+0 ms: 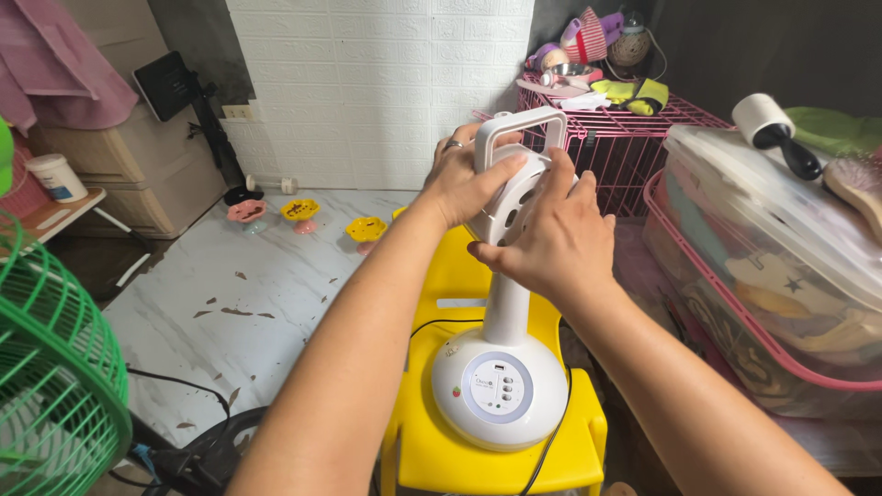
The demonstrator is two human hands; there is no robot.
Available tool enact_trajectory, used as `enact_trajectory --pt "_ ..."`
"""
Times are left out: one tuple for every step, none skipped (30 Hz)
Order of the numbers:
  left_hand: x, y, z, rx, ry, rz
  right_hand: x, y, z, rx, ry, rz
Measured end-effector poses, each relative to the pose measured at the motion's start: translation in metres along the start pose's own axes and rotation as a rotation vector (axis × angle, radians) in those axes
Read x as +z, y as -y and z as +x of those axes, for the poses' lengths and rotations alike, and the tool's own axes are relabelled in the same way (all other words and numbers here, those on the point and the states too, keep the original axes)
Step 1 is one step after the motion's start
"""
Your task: The person disassembles the rear housing and internal components of a white electric fan, wipes the parts with a wet wipe, and reassembles the fan. The person handles the fan housing, internal plastic parts, and a wet wipe during the process.
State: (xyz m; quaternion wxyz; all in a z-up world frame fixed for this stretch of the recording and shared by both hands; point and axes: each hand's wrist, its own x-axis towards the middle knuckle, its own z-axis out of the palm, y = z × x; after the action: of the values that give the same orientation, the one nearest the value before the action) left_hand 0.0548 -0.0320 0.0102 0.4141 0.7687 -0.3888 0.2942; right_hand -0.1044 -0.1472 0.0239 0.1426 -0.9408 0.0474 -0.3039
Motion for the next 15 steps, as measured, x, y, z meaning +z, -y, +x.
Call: enact_trajectory --pt "0.003 0.0 -0.001 -0.052 -0.006 -0.048 0.0 -0.001 0.004 0.005 0.007 0.017" --pt "0.006 0.001 -0.003 -0.104 -0.011 -0.096 0.001 -0.002 0.007 0.009 0.015 0.035" --pt "0.007 0.001 -0.004 -0.156 -0.016 -0.144 0.002 -0.004 0.011 -0.021 -0.013 0.043" --pt "0.01 0.002 -0.004 -0.109 -0.043 -0.141 0.003 -0.007 0.014 -0.051 -0.037 0.051" --pt "0.012 0.004 -0.005 -0.063 -0.071 -0.138 0.004 -0.009 0.016 -0.08 -0.062 0.059" --pt "0.014 0.005 -0.006 -0.018 -0.097 -0.134 0.006 -0.012 0.018 -0.089 -0.068 0.072" --pt "0.017 0.006 -0.007 -0.015 -0.108 -0.116 0.007 -0.014 0.018 -0.097 -0.073 0.086" --pt "0.017 0.007 -0.007 -0.011 -0.119 -0.094 0.008 -0.015 0.019 -0.106 -0.081 0.103" --pt "0.018 0.008 -0.007 -0.007 -0.129 -0.072 0.007 -0.016 0.018 -0.099 -0.068 0.116" --pt "0.02 0.009 -0.005 0.019 -0.126 -0.048 0.007 -0.017 0.019 -0.092 -0.058 0.128" --pt "0.022 0.009 -0.004 0.045 -0.123 -0.024 0.005 -0.018 0.02 -0.086 -0.047 0.14" --pt "0.024 0.009 -0.003 0.071 -0.118 -0.001 0.005 -0.02 0.019 -0.101 -0.045 0.141" --pt "0.025 0.011 -0.003 0.079 -0.126 0.008 0.005 -0.02 0.02 -0.116 -0.043 0.142" --pt "0.027 0.012 -0.002 0.088 -0.133 0.014 0.004 -0.022 0.02 -0.129 -0.041 0.142" --pt "0.029 0.013 -0.002 0.098 -0.14 0.021 0.005 -0.023 0.02 -0.126 -0.036 0.143"
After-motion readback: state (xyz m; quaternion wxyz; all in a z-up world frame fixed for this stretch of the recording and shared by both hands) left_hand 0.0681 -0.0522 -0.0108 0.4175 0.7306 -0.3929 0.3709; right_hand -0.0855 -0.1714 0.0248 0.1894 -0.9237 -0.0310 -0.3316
